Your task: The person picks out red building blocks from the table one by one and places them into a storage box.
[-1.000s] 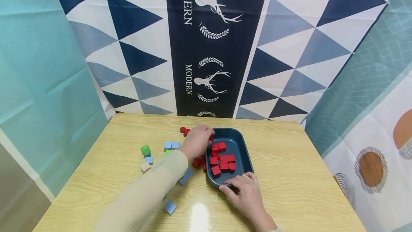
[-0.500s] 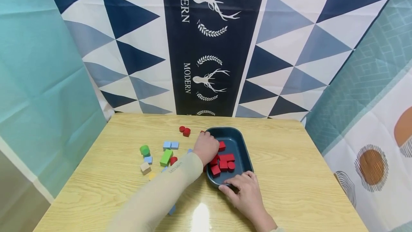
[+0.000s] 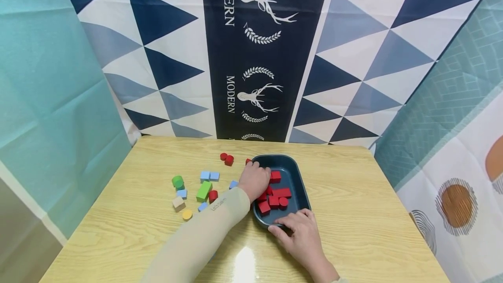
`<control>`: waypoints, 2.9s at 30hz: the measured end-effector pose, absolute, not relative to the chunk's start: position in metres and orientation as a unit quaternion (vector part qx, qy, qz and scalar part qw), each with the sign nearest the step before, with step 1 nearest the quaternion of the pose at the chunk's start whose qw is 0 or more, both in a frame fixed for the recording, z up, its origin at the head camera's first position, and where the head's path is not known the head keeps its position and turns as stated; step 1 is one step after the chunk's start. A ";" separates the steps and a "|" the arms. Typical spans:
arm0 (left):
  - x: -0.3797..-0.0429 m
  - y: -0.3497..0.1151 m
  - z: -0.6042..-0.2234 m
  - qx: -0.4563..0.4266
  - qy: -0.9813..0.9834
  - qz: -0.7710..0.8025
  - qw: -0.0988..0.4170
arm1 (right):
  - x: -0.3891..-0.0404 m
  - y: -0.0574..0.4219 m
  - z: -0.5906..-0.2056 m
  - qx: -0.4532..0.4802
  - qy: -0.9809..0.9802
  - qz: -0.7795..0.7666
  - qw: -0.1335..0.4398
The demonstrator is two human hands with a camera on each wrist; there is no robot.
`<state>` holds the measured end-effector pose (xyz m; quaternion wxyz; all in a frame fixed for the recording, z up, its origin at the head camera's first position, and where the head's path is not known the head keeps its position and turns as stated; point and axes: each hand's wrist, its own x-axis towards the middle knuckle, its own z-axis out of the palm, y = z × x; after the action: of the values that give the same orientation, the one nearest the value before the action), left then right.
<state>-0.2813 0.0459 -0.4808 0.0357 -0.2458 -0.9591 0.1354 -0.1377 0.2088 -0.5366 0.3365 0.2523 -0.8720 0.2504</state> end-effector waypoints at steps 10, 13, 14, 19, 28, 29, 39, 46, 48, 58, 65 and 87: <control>-0.283 0.046 -0.484 -0.246 -0.957 0.147 0.038 | -0.138 0.208 -0.536 0.250 -0.875 0.247 0.333; -0.281 0.045 -0.483 -0.247 -0.958 0.139 0.040 | -0.137 0.208 -0.536 0.248 -0.877 0.246 0.329; -0.281 0.045 -0.483 -0.247 -0.959 0.135 0.041 | -0.137 0.208 -0.535 0.247 -0.878 0.246 0.327; -0.279 0.040 -0.486 -0.257 -0.959 0.098 0.064 | -0.137 0.209 -0.537 0.244 -0.880 0.246 0.325; -0.259 0.014 -0.487 -0.277 -0.952 -0.049 0.119 | -0.138 0.209 -0.537 0.246 -0.877 0.248 0.331; -0.256 0.010 -0.488 -0.285 -0.949 -0.062 0.119 | -0.138 0.209 -0.537 0.247 -0.877 0.247 0.331; -0.246 -0.048 -0.473 -0.342 -0.936 -0.088 0.015 | -0.139 0.210 -0.536 0.241 -0.884 0.240 0.320; -0.267 -0.109 -0.467 -0.237 -0.961 -0.143 0.028 | -0.138 0.210 -0.537 0.234 -0.890 0.234 0.312; -0.270 -0.120 -0.465 -0.209 -0.965 -0.155 0.016 | -0.138 0.209 -0.537 0.235 -0.889 0.236 0.314; -0.258 -0.136 -0.472 -0.235 -0.958 -0.152 -0.068 | -0.138 0.207 -0.537 0.238 -0.886 0.241 0.317; -0.251 -0.140 -0.476 -0.246 -0.959 -0.123 -0.071 | -0.139 0.208 -0.538 0.234 -0.888 0.240 0.314; -0.247 -0.091 -0.445 -0.240 -0.954 -0.176 0.017 | -0.139 0.207 -0.537 0.239 -0.884 0.247 0.318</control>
<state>-0.2473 -0.0914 -0.4452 0.0174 -0.2401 -0.9544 -0.1763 -0.1394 0.2073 -0.5368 0.3179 0.2385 -0.8837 0.2474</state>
